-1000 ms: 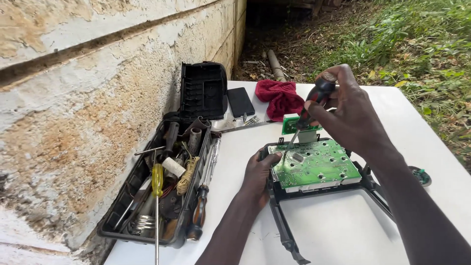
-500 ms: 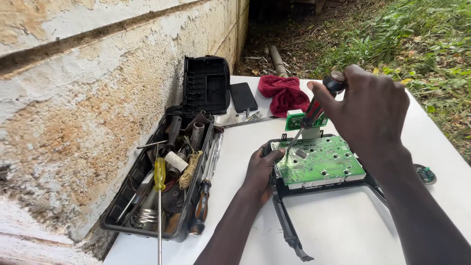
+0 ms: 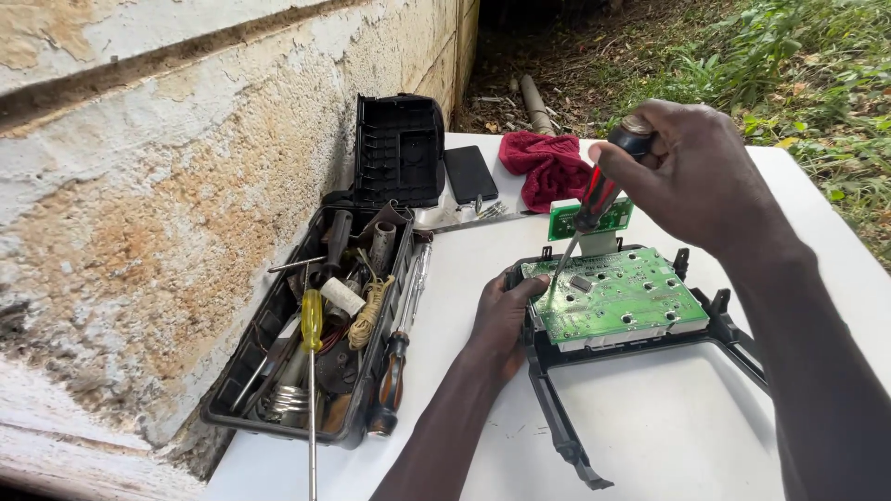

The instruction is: Repairing an electronic circuit board by unscrewing components and repositioning parts

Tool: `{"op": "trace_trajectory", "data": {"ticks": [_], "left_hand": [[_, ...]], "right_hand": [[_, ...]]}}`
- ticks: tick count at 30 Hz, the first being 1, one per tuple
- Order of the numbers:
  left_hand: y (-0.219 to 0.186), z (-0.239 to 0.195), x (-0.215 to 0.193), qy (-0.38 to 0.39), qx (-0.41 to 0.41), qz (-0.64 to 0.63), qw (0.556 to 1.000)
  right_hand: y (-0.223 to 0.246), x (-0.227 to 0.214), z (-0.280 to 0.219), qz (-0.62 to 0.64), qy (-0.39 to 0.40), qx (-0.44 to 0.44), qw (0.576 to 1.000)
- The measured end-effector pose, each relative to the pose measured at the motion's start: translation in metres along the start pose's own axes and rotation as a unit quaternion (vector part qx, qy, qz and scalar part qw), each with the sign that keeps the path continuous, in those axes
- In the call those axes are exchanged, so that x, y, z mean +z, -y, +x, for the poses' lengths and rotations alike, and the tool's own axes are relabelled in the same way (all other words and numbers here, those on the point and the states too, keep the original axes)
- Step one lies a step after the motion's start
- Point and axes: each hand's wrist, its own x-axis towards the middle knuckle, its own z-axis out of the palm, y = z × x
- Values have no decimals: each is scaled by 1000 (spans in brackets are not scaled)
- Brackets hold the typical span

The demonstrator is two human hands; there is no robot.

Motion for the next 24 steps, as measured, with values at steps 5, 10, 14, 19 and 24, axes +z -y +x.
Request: {"op": "trace_trajectory", "data": {"ticks": [5,10,14,19,24], "left_hand": [[-6,-2,0,-25,-22,26,999],[-2,-3,0,-3,-7,42,999],[3,-16,8,17,90,10,996],[-3,-32,13,17,93,0,996],[3,-9,3,20,62,-1,998]], "right_hand": [[16,1,4,101,97,29,990],[48,37,0,372,-33,32,927],[34,68,4,430,-134,-14,893],[38,82,8,421,-224,-19,879],[42,82,14,437,-219,4,872]]}}
